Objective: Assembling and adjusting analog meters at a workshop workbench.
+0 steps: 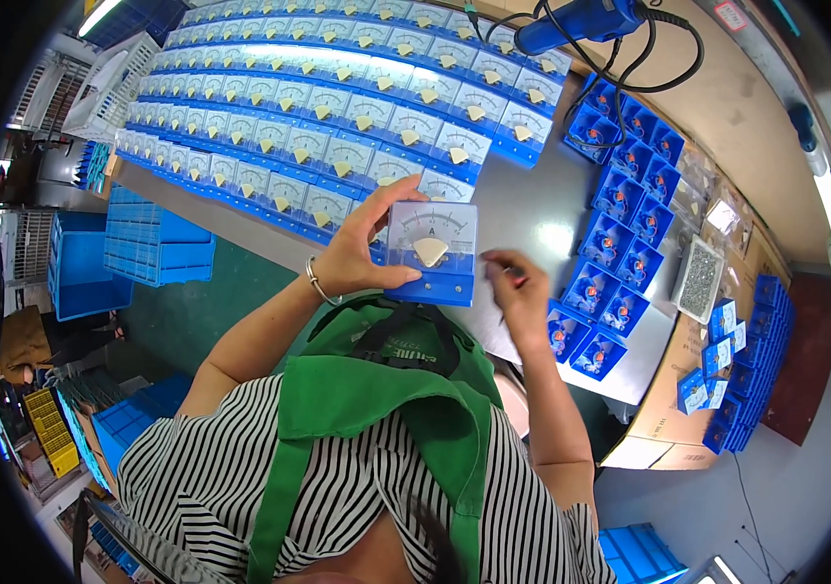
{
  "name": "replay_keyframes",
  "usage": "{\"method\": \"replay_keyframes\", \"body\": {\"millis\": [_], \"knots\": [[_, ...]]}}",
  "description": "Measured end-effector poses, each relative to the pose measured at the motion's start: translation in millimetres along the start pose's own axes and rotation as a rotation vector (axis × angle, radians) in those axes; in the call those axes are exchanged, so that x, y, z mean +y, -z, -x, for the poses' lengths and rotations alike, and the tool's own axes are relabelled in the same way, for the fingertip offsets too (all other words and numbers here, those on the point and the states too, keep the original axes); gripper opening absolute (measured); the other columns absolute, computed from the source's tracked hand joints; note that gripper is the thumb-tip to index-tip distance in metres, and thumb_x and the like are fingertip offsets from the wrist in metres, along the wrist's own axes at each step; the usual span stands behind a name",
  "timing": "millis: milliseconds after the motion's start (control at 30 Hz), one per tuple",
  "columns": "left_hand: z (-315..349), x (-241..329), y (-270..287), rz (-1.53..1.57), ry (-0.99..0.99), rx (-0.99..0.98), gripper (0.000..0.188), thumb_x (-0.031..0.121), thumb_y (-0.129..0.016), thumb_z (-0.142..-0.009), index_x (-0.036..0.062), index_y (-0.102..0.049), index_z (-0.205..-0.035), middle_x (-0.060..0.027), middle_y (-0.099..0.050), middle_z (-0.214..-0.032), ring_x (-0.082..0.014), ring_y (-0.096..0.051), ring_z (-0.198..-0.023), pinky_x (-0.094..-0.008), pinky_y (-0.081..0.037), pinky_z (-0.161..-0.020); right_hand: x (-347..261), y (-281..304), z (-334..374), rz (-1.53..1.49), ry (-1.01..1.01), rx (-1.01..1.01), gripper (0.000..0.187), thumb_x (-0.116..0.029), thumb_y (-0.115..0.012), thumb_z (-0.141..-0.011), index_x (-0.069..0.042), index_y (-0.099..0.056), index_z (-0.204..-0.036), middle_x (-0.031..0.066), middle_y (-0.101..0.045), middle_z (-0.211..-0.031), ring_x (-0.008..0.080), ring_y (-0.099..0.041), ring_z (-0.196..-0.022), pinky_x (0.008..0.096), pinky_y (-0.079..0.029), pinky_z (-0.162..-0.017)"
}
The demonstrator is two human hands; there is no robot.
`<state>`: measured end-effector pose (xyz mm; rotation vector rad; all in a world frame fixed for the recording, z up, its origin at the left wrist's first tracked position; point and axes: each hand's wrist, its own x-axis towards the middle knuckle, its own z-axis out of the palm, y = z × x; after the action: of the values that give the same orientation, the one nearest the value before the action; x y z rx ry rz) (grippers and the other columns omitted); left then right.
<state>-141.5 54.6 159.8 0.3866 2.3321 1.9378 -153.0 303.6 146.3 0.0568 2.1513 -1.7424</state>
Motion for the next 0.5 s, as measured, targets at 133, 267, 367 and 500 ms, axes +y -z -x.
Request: {"method": "replay_keyframes", "body": {"millis": [133,267,367,500], "knots": [[0.5,-3.9,-13.5,0.156,0.018,0.015,0.097,0.018,-0.081,-0.063,0.0080,-0.031,-0.145,-0.0123,-0.049,-0.130,-0.0226,-0.048,-0.121,-0.0363,-0.037,-0.104,21.8,-20.5,3.2,-0.295,0.074,-0.170,0.011,0.000,-0.060,-0.087,0.002,-0.068,-0.093,-0.0037,-0.060,-0.070,0.0017,-0.048,-0.060,0.0187,-0.039,-0.053],[-0.6,-3.4,-20.0,0.237,0.023,0.028,0.096,0.020,-0.080,-0.062,0.0095,-0.033,-0.145,-0.0126,-0.049,-0.129,-0.0226,-0.050,-0.118,-0.0357,-0.040,-0.102,44.4,-21.1,0.8,-0.524,0.078,-0.209,0.015,-0.002,-0.069,-0.081,0.003,-0.068,-0.096,0.0064,-0.070,-0.090,0.0103,-0.064,-0.078,0.0235,-0.052,-0.075],[0.4,-6.7,-21.7,0.234,0.042,0.020,0.096,0.019,-0.080,-0.062,0.0096,-0.032,-0.145,-0.0123,-0.048,-0.130,-0.0228,-0.049,-0.119,-0.0362,-0.040,-0.103,38.1,-23.2,2.0,-0.481,0.090,-0.206,0.011,0.001,-0.062,-0.084,0.000,-0.069,-0.093,0.0022,-0.069,-0.082,0.0057,-0.061,-0.071,0.0208,-0.050,-0.066],[1.7,-7.1,-24.5,0.258,0.046,0.014,0.096,0.020,-0.081,-0.063,0.0101,-0.032,-0.145,-0.0125,-0.047,-0.130,-0.0230,-0.049,-0.119,-0.0367,-0.040,-0.103,48.0,-21.6,3.6,-0.571,0.040,-0.233,0.018,-0.001,-0.070,-0.080,0.003,-0.068,-0.098,0.0080,-0.070,-0.092,0.0123,-0.066,-0.080,0.0260,-0.054,-0.077]]}}
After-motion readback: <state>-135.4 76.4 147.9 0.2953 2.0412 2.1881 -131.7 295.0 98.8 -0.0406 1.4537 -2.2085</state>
